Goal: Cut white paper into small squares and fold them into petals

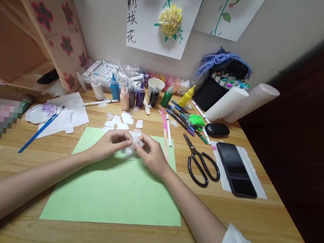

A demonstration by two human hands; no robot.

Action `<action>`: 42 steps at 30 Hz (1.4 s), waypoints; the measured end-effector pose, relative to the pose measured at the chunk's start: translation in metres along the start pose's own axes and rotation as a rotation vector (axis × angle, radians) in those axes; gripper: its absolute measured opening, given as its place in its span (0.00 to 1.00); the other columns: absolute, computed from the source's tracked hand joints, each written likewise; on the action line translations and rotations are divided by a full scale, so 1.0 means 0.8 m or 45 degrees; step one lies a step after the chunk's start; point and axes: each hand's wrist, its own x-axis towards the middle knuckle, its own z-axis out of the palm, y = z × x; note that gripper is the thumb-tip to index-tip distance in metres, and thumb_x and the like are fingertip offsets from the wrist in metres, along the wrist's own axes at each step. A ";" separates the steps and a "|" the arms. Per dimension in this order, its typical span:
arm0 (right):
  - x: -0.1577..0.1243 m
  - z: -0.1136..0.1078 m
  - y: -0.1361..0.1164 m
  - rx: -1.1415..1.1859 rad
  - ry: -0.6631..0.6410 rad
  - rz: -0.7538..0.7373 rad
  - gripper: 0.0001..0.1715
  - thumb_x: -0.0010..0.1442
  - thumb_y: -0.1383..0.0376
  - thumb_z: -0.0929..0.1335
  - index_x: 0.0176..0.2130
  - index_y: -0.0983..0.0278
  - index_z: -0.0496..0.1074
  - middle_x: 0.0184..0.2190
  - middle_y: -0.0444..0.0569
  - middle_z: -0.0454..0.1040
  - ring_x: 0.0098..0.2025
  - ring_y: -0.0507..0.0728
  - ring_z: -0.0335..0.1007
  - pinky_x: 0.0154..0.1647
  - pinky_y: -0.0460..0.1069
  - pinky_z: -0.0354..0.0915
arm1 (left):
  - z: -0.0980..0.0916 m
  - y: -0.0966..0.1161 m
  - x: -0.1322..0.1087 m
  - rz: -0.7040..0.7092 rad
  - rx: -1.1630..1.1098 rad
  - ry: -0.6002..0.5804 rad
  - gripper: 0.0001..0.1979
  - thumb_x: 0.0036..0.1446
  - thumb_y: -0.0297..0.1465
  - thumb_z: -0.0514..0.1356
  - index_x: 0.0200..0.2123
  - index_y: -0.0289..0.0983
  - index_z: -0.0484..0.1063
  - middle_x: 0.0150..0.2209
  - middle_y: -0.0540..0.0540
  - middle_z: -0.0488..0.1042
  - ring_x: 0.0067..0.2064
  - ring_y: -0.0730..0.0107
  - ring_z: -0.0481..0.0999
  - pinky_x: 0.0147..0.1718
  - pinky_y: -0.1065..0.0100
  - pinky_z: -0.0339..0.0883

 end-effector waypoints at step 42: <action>0.001 -0.004 0.002 0.117 0.027 -0.008 0.12 0.60 0.57 0.64 0.31 0.64 0.66 0.26 0.43 0.65 0.30 0.51 0.60 0.32 0.46 0.57 | -0.001 0.003 -0.002 0.054 0.058 -0.018 0.15 0.55 0.40 0.58 0.31 0.32 0.71 0.30 0.45 0.72 0.31 0.72 0.68 0.30 0.71 0.60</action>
